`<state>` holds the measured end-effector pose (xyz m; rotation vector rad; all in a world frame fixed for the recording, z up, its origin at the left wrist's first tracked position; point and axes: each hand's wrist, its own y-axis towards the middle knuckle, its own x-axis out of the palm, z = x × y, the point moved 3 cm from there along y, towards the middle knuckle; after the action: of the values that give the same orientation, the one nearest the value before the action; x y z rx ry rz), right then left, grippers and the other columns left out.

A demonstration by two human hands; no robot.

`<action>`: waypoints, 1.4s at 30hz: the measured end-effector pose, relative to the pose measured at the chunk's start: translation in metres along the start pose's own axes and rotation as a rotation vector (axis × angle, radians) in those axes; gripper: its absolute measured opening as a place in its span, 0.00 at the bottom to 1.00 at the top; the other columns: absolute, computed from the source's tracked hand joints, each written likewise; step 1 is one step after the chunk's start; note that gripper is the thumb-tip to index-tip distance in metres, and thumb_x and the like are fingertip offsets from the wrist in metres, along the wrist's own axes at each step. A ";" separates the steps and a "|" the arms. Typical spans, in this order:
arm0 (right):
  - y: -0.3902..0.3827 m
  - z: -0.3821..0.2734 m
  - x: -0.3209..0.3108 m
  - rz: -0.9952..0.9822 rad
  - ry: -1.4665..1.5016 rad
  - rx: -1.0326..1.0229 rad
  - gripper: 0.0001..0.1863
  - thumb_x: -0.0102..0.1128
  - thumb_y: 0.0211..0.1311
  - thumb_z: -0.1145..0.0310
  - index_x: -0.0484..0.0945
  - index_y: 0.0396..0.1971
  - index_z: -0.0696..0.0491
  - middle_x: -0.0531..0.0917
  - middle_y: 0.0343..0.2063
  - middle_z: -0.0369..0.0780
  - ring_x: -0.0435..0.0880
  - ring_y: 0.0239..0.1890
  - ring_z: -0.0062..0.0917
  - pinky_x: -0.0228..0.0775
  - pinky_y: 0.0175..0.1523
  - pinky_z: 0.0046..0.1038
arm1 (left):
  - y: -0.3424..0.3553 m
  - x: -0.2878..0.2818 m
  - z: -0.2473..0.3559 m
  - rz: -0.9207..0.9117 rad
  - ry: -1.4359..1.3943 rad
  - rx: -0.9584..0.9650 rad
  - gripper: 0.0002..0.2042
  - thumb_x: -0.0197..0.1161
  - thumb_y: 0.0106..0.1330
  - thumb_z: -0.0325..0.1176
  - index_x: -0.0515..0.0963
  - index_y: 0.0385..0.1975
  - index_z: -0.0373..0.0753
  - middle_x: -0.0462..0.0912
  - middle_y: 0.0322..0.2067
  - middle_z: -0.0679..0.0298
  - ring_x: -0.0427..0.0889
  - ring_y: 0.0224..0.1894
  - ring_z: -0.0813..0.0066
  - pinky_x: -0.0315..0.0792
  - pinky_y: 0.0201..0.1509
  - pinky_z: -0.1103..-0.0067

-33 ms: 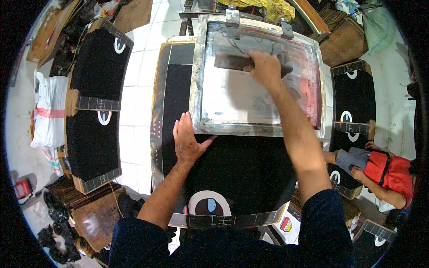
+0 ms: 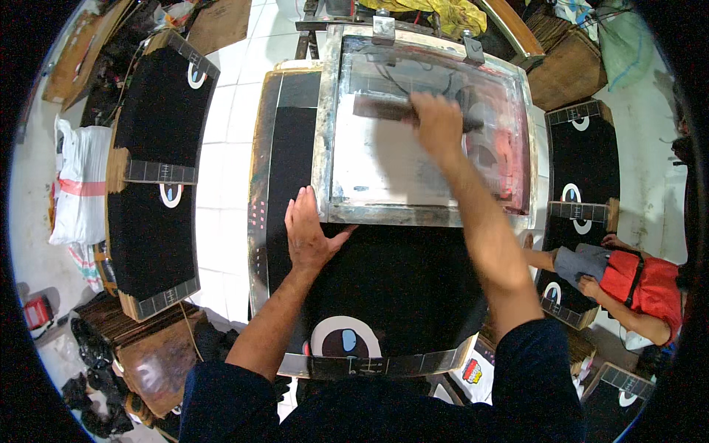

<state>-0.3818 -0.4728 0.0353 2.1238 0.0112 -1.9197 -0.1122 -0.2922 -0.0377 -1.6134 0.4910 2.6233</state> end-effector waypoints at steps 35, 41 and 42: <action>0.006 0.006 0.019 0.172 -0.087 0.024 0.22 0.76 0.45 0.69 0.78 0.42 0.47 0.83 0.38 0.37 0.82 0.45 0.37 0.70 0.49 0.44 | 0.008 0.006 -0.003 -0.023 -0.009 -0.007 0.59 0.83 0.50 0.52 0.51 0.75 0.30 0.61 0.71 0.43 0.59 0.76 0.49 0.52 0.79 0.51; -0.097 -0.034 -0.009 0.028 -0.044 0.049 0.15 0.68 0.51 0.72 0.81 0.41 0.46 0.82 0.36 0.36 0.82 0.43 0.34 0.69 0.47 0.41 | 0.008 0.008 -0.002 0.007 0.023 0.018 0.59 0.82 0.50 0.53 0.52 0.74 0.29 0.61 0.72 0.43 0.59 0.76 0.50 0.54 0.78 0.53; -0.111 -0.040 -0.010 0.014 -0.021 0.064 0.19 0.70 0.47 0.74 0.79 0.42 0.46 0.81 0.36 0.35 0.81 0.43 0.34 0.67 0.48 0.40 | 0.008 0.008 -0.003 -0.003 0.027 0.012 0.59 0.82 0.51 0.54 0.51 0.74 0.29 0.61 0.71 0.44 0.59 0.76 0.51 0.53 0.79 0.53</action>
<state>-0.3650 -0.3558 0.0264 2.1386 -0.0703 -1.9587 -0.1153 -0.3017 -0.0441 -1.6465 0.5046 2.5943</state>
